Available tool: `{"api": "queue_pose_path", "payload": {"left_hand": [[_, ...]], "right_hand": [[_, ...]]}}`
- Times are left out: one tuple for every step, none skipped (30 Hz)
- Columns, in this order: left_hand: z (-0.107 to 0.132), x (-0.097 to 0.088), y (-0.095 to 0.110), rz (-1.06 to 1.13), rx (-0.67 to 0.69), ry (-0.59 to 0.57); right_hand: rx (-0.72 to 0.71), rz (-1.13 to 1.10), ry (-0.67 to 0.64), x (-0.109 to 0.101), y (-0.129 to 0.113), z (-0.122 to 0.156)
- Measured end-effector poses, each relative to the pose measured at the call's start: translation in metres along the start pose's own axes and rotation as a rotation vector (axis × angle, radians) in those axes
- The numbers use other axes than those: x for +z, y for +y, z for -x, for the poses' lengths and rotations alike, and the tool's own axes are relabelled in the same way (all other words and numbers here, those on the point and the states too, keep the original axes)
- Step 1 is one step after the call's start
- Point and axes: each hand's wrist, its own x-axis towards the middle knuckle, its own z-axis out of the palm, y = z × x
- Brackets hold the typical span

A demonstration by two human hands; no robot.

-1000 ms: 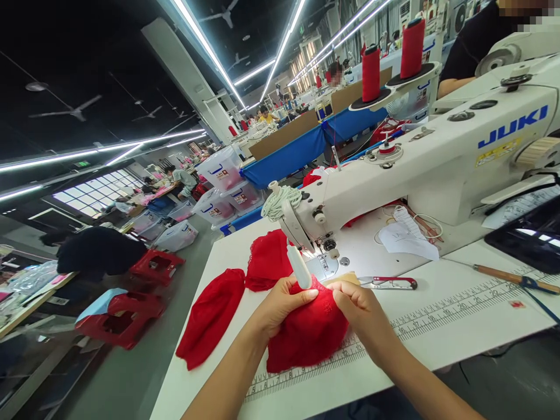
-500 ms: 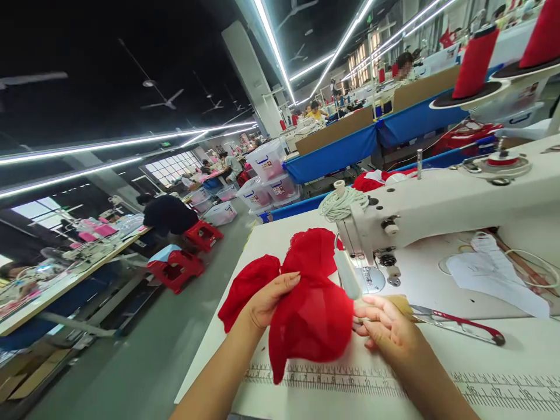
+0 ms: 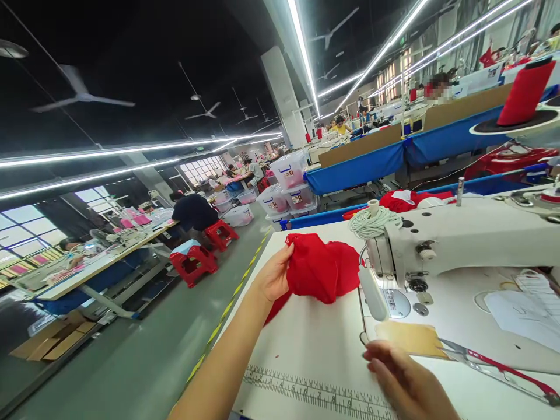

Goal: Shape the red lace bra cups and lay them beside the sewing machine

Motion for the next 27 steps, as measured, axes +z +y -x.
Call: {"api": "queue_pose_path", "payload": {"left_hand": [[0.001, 0.002, -0.002, 0.02, -0.026, 0.02], [0.002, 0.003, -0.004, 0.034, -0.049, 0.037], [0.003, 0.003, -0.008, 0.042, -0.064, 0.05], [0.004, 0.003, -0.011, 0.043, -0.071, 0.064], [0.005, 0.001, -0.015, 0.041, -0.07, 0.079], [0.006, -0.001, -0.019, 0.035, -0.065, 0.097], [0.007, -0.003, -0.023, 0.027, -0.061, 0.12], [0.008, -0.005, -0.027, 0.012, -0.058, 0.144], [0.009, -0.008, -0.031, -0.014, -0.045, 0.164], [0.01, -0.01, -0.034, -0.049, -0.025, 0.179], [0.012, -0.012, -0.037, -0.079, -0.002, 0.185], [0.015, -0.014, -0.038, -0.116, 0.032, 0.185], [0.018, -0.016, -0.038, -0.171, 0.085, 0.186], [0.023, -0.018, -0.037, -0.25, 0.155, 0.192], [0.028, -0.02, -0.035, -0.354, 0.235, 0.199], [0.035, -0.022, -0.031, -0.486, 0.317, 0.198], [0.042, -0.025, -0.027, -0.648, 0.393, 0.18], [0.05, -0.028, -0.023, -0.836, 0.446, 0.126], [0.058, -0.031, -0.018, -1.031, 0.475, 0.035], [0.066, -0.035, -0.015, -1.23, 0.497, -0.07], [0.073, -0.037, -0.011, -1.418, 0.523, -0.151], [0.079, -0.039, -0.009, -1.584, 0.556, -0.194], [0.084, -0.039, -0.007, -1.719, 0.595, -0.194], [0.086, -0.038, -0.005, -1.818, 0.629, -0.156], [0.087, -0.035, -0.002, -1.876, 0.641, -0.107], [0.086, -0.031, 0.001, -1.89, 0.617, -0.075], [0.082, -0.026, 0.005, -1.847, 0.552, -0.064]], "right_hand": [[0.009, -0.05, -0.037, 0.009, -0.007, 0.003], [0.029, -0.132, -0.064, 0.02, -0.014, 0.006], [0.063, -0.223, -0.067, 0.032, -0.021, 0.007], [0.089, -0.321, -0.036, 0.044, -0.027, 0.008], [0.124, -0.426, -0.025, 0.055, -0.032, 0.007], [0.153, -0.537, -0.011, 0.065, -0.036, 0.004], [0.162, -0.648, 0.027, 0.072, -0.039, 0.0], [0.165, -0.74, 0.059, 0.076, -0.04, -0.005], [0.159, -0.81, 0.096, 0.079, -0.041, -0.01], [0.148, -0.856, 0.131, 0.08, -0.041, -0.014], [0.139, -0.88, 0.152, 0.08, -0.041, -0.017], [0.131, -0.891, 0.159, 0.079, -0.041, -0.019], [0.124, -0.9, 0.162, 0.078, -0.04, -0.019], [0.116, -0.907, 0.163, 0.076, -0.039, -0.018], [0.112, -0.919, 0.156, 0.074, -0.038, -0.017], [0.113, -0.94, 0.15, 0.072, -0.037, -0.015], [0.123, -0.967, 0.142, 0.07, -0.036, -0.013], [0.141, -0.999, 0.137, 0.068, -0.034, -0.011], [0.163, -1.031, 0.132, 0.066, -0.033, -0.009], [0.181, -1.061, 0.125, 0.064, -0.031, -0.008], [0.192, -1.083, 0.119, 0.062, -0.03, -0.008], [0.196, -1.093, 0.11, 0.061, -0.028, -0.008], [0.195, -1.094, 0.097, 0.061, -0.027, -0.008], [0.189, -1.082, 0.082, 0.061, -0.026, -0.008], [0.183, -1.048, 0.073, 0.062, -0.024, -0.009], [0.182, -0.992, 0.078, 0.064, -0.023, -0.009], [0.179, -0.924, 0.094, 0.065, -0.021, -0.008]]}}
